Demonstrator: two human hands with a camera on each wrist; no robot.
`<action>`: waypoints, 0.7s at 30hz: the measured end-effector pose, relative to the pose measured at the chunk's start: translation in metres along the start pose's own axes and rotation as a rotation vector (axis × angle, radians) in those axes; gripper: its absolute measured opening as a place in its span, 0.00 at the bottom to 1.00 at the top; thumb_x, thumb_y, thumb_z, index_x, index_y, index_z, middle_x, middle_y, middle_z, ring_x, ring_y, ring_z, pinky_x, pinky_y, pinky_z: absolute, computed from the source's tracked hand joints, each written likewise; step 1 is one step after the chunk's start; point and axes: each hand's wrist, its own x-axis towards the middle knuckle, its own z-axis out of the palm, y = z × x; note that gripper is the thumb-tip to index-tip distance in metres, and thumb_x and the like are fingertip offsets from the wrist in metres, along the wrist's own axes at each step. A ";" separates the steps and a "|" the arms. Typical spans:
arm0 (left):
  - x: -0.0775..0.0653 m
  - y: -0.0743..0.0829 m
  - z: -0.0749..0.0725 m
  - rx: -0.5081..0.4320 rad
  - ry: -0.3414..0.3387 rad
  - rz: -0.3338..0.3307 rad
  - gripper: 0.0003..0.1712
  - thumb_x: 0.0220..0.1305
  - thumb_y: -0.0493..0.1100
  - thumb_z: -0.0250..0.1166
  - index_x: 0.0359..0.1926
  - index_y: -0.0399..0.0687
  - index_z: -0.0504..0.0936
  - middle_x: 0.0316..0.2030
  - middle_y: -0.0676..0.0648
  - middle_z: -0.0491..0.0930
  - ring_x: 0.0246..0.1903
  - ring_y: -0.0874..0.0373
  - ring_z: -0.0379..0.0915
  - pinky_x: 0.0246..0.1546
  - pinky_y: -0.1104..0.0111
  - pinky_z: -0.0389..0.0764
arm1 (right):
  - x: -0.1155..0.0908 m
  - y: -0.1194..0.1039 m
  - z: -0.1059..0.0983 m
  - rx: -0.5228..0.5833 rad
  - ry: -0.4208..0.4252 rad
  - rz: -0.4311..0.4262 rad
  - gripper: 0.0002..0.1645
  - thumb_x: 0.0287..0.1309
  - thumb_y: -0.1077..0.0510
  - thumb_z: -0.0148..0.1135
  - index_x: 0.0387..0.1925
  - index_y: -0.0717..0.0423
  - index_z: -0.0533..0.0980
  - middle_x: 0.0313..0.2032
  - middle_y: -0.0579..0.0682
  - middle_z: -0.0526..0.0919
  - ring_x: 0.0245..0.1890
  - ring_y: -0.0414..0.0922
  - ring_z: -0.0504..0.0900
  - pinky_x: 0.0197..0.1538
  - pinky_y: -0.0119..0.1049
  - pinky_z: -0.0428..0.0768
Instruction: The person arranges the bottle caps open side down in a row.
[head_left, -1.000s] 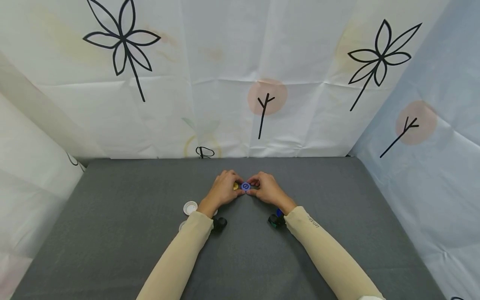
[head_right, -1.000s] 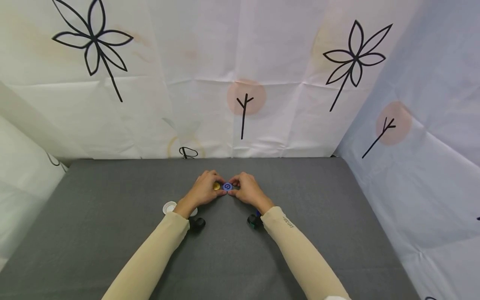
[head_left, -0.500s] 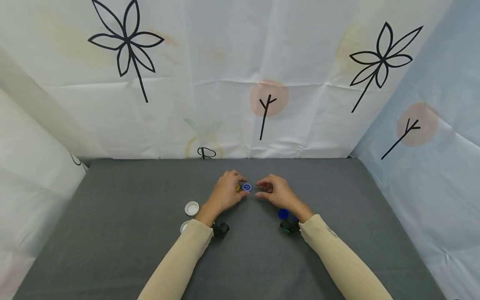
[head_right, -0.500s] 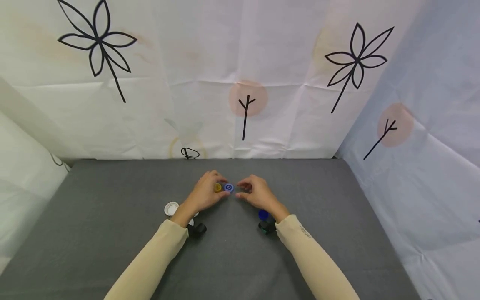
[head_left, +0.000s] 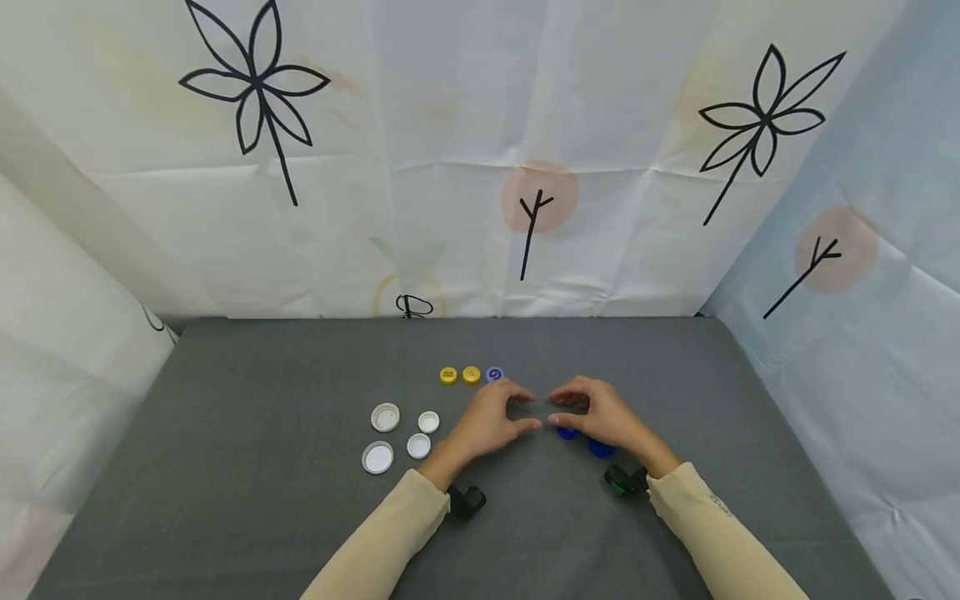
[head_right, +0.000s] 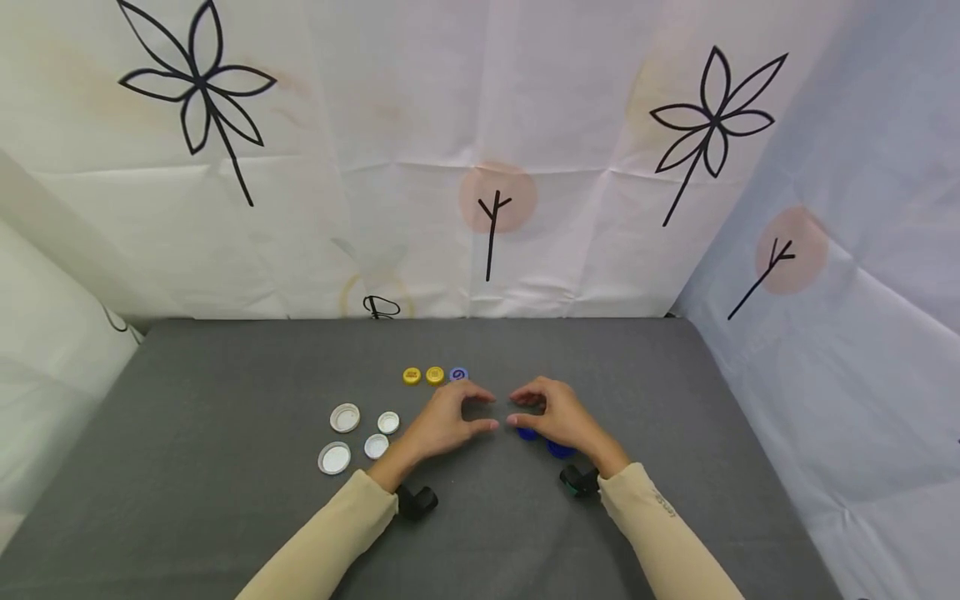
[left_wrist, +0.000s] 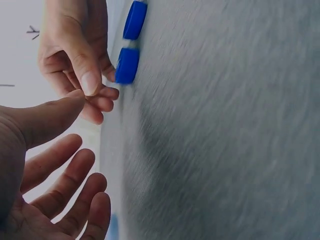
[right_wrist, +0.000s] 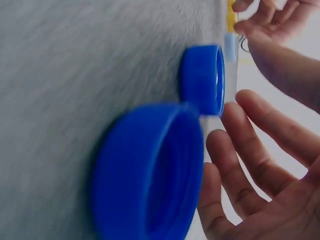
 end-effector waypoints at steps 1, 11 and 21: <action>0.000 0.001 0.003 -0.009 -0.005 -0.004 0.19 0.59 0.44 0.77 0.49 0.41 0.87 0.43 0.46 0.83 0.46 0.51 0.79 0.51 0.59 0.77 | -0.003 0.001 -0.002 0.007 -0.007 0.002 0.21 0.58 0.58 0.75 0.50 0.65 0.83 0.44 0.55 0.84 0.44 0.53 0.83 0.48 0.51 0.82; 0.006 0.004 0.021 0.008 -0.042 -0.022 0.19 0.57 0.45 0.78 0.48 0.42 0.88 0.40 0.47 0.84 0.43 0.54 0.77 0.49 0.63 0.75 | -0.024 0.010 -0.013 -0.017 -0.033 0.038 0.26 0.53 0.52 0.79 0.50 0.61 0.83 0.43 0.50 0.85 0.45 0.51 0.82 0.51 0.51 0.80; 0.010 0.010 0.029 0.028 -0.056 -0.077 0.17 0.57 0.46 0.78 0.46 0.44 0.89 0.37 0.50 0.83 0.40 0.57 0.72 0.46 0.66 0.71 | -0.031 0.014 -0.009 -0.031 -0.020 0.041 0.27 0.50 0.50 0.81 0.50 0.57 0.84 0.43 0.45 0.83 0.44 0.47 0.81 0.48 0.44 0.80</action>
